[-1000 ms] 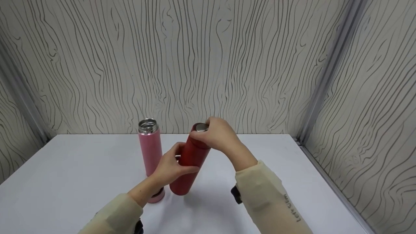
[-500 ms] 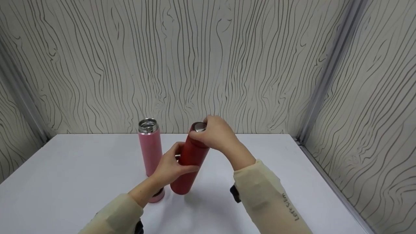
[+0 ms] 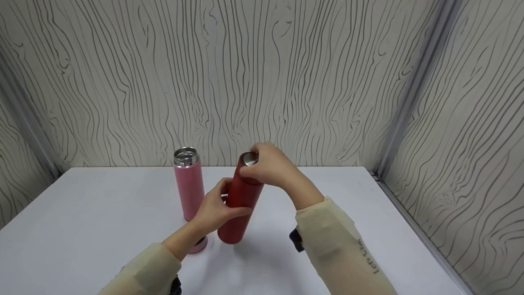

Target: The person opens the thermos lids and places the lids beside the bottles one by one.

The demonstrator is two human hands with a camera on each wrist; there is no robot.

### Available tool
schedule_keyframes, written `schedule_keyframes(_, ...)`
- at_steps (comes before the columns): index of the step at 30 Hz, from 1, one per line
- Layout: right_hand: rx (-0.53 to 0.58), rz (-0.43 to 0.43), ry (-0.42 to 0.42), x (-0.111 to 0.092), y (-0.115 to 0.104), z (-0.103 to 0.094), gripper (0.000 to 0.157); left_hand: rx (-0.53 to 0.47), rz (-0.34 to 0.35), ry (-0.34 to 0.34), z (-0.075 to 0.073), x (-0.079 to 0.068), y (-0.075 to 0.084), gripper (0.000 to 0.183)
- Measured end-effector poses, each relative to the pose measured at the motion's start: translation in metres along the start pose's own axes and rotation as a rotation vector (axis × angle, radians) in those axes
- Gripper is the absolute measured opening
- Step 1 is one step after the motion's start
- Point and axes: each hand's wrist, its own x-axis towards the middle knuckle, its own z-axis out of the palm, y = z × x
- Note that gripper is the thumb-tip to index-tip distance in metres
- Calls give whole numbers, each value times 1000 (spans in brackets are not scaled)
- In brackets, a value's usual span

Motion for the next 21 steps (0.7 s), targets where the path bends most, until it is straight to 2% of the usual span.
schedule_keyframes(3,22,-26,-32,-1,0,-2,59,2,9,4,-1,0,1,62)
schedule_keyframes(7,-35,59,21,0,-2,1,71,3,3,7,0,0,1,63)
schedule_keyframes(9,-50,87,42,1,-3,2,68,3,-1,6,0,0,0,63)
schedule_keyframes(13,2,35,10,1,-1,1,52,4,-4,6,1,-1,0,63)
schedule_keyframes(16,41,3,-26,0,-1,0,58,0,-9,10,0,-1,0,63)
schedule_keyframes(21,-35,88,23,1,-4,3,72,-7,-13,9,-1,-1,1,64)
